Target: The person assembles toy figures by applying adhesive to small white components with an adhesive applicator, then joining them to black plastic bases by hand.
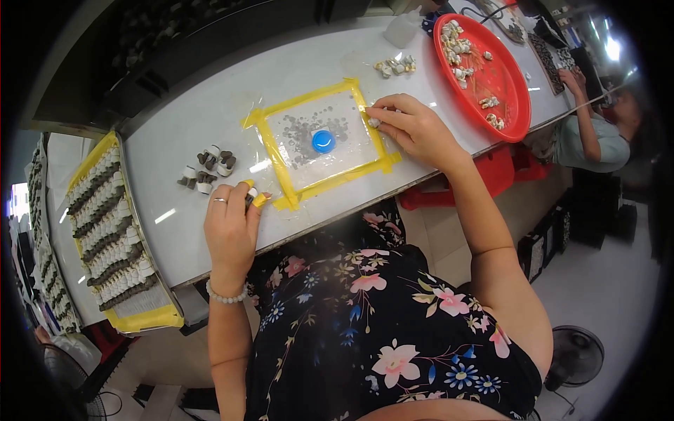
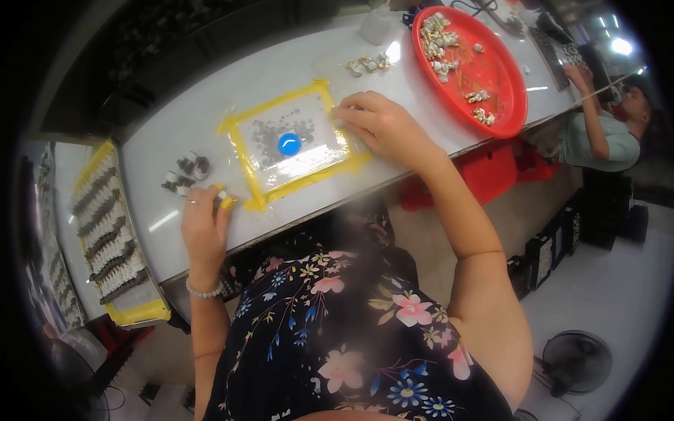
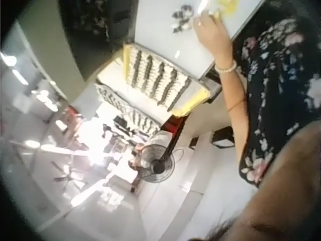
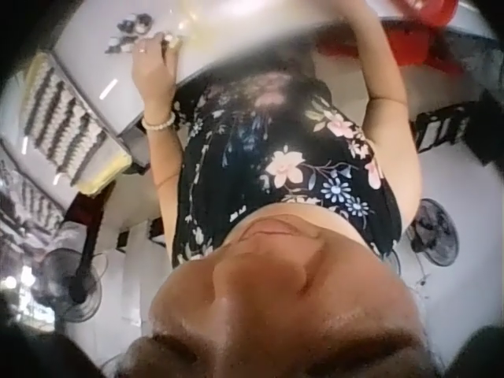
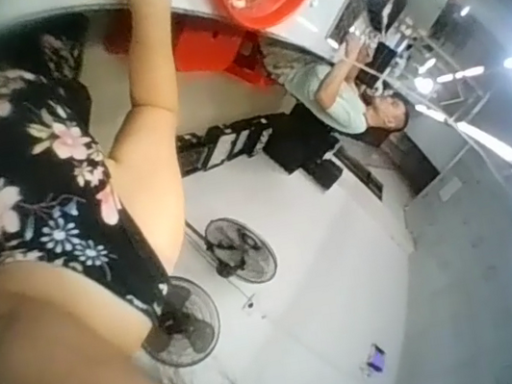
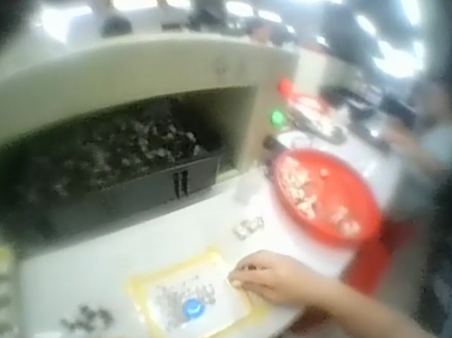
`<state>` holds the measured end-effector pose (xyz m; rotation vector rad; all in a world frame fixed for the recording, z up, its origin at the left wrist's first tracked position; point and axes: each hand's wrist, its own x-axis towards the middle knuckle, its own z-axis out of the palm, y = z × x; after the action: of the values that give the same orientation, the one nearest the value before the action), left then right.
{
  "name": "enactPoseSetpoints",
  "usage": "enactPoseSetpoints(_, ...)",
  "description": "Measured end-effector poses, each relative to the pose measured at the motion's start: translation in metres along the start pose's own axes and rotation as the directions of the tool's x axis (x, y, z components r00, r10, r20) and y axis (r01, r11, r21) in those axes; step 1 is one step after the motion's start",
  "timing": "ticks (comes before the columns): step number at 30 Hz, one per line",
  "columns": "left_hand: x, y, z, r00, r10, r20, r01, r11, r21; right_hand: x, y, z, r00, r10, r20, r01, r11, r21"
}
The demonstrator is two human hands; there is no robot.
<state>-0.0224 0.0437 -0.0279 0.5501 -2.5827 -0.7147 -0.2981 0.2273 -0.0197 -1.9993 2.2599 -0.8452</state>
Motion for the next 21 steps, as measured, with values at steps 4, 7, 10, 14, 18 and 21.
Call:
enactPoseSetpoints(4, -0.010, -0.003, 0.007, 0.951, -0.307, -0.023, 0.220, 0.730, -0.647, 0.005, -0.007, 0.007, 0.985, 0.171, 0.011, -0.172, 0.982, 0.082)
enactPoseSetpoints(7, -0.009, 0.005, 0.003, 0.868, -0.425, 0.258, 0.304, 0.043, -0.952, 0.008, -0.005, 0.009, 0.995, 0.058, -0.080, -0.056, 0.998, 0.020)
enactPoseSetpoints(10, -0.004, 0.018, 0.007, 0.861, -0.397, 0.319, 0.299, -0.114, -0.947, 0.016, -0.007, 0.007, 0.997, -0.009, -0.082, 0.005, 0.999, -0.047)
enactPoseSetpoints(14, 0.000, 0.023, 0.011, 0.893, -0.240, 0.379, 0.319, -0.255, -0.913, 0.021, -0.016, 0.008, 0.999, -0.013, -0.049, 0.016, 0.998, 0.066)
enactPoseSetpoints(18, 0.002, 0.032, 0.015, 0.848, -0.299, 0.438, 0.359, -0.284, -0.889, 0.037, -0.038, 0.009, 0.991, -0.129, -0.044, 0.133, 0.985, 0.108)
enactPoseSetpoints(21, 0.000, 0.032, 0.020, 0.851, -0.303, 0.429, 0.360, -0.260, -0.896, 0.044, -0.040, 0.016, 0.980, -0.198, -0.007, 0.198, 0.978, 0.065)
